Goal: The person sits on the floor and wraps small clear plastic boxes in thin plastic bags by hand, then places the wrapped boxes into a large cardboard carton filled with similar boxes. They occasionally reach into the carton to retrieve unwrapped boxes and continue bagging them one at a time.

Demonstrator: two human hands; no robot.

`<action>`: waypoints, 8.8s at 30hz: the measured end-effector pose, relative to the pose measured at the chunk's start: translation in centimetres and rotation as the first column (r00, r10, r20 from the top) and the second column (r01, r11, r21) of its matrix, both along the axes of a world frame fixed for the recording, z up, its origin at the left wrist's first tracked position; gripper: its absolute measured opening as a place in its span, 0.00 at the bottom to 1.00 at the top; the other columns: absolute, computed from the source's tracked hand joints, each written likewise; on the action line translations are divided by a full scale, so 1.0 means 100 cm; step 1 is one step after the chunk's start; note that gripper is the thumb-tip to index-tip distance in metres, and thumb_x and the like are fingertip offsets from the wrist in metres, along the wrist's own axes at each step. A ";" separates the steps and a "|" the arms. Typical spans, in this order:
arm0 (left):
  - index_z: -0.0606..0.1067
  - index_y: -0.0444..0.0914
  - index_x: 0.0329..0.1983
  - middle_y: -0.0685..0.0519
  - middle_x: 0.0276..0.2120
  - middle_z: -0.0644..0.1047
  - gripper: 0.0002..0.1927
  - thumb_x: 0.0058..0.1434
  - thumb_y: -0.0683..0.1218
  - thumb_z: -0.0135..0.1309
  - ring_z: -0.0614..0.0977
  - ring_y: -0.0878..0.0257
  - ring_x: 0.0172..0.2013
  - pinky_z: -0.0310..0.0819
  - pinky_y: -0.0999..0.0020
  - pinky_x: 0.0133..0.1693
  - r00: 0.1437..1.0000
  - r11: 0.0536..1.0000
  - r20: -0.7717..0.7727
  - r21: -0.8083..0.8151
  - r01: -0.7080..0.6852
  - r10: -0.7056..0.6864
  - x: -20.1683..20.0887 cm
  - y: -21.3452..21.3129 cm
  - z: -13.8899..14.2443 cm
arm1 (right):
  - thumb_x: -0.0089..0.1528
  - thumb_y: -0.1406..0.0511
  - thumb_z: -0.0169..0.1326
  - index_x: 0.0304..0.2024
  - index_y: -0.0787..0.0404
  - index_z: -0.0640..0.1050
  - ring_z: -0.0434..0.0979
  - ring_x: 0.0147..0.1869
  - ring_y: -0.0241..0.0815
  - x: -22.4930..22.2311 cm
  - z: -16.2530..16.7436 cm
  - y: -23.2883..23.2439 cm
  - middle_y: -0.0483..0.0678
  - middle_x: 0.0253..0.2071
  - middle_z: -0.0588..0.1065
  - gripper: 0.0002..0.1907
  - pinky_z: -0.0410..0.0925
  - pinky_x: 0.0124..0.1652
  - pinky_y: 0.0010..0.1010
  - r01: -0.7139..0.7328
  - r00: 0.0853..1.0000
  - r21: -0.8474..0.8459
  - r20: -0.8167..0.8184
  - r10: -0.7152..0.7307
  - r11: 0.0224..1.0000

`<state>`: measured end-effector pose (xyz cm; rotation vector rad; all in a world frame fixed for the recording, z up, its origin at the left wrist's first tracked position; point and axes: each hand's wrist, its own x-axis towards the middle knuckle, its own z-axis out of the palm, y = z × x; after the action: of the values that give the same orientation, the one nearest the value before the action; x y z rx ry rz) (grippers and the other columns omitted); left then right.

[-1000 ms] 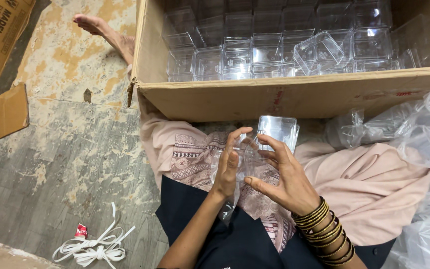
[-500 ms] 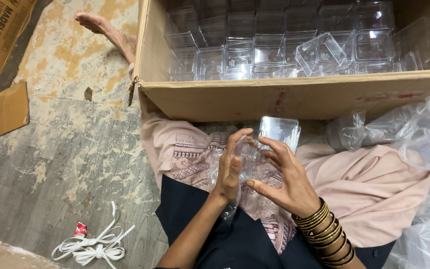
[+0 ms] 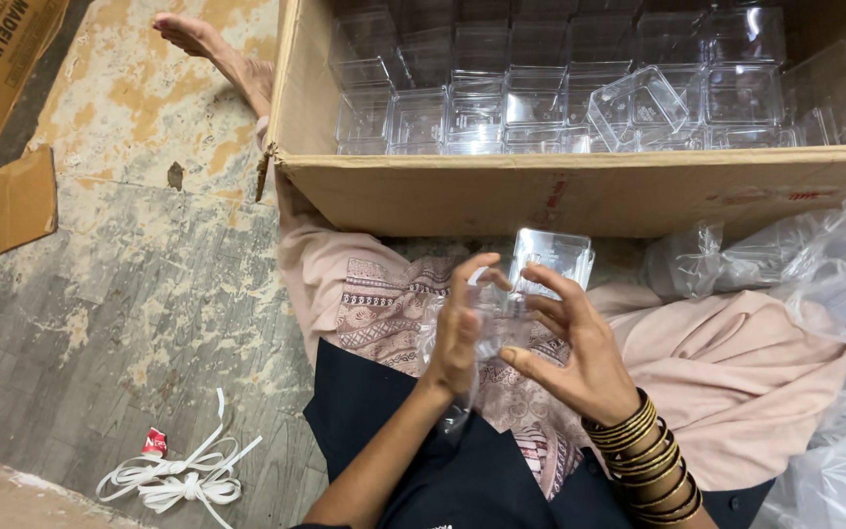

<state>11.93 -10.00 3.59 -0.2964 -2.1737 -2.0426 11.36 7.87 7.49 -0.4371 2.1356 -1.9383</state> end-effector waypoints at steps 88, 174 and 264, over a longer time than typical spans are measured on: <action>0.79 0.33 0.41 0.54 0.33 0.79 0.12 0.65 0.47 0.65 0.79 0.68 0.34 0.74 0.73 0.39 0.899 0.879 0.321 0.460 0.127 -0.298 -0.003 0.003 0.037 | 0.60 0.66 0.61 0.38 0.65 0.82 0.69 0.20 0.28 0.012 0.027 0.025 0.42 0.18 0.72 0.08 0.61 0.21 0.23 0.408 0.872 0.302 -0.407 -0.271 0.861; 0.68 0.31 0.63 0.47 0.51 0.73 0.27 0.67 0.52 0.49 0.73 0.64 0.35 0.71 0.66 0.36 0.778 0.551 0.214 0.811 0.196 -0.591 -0.034 0.041 -0.020 | 0.68 0.80 0.45 0.44 0.61 0.70 0.78 0.41 0.42 -0.070 -0.004 0.287 0.50 0.40 0.76 0.10 0.75 0.43 0.33 0.505 0.600 -0.753 -0.045 -0.799 0.422; 0.78 0.36 0.34 0.56 0.28 0.79 0.12 0.66 0.49 0.65 0.74 0.73 0.24 0.69 0.76 0.28 0.918 0.921 0.335 0.381 0.074 -0.213 -0.028 0.031 -0.039 | 0.64 0.67 0.59 0.41 0.65 0.83 0.80 0.29 0.31 -0.004 -0.045 0.032 0.45 0.27 0.81 0.08 0.71 0.30 0.22 0.356 0.917 0.216 -0.268 -0.295 0.909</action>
<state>9.11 -6.85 -0.35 -0.0254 -1.9383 -2.7218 10.92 11.05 3.00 -0.2751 2.7253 -1.7945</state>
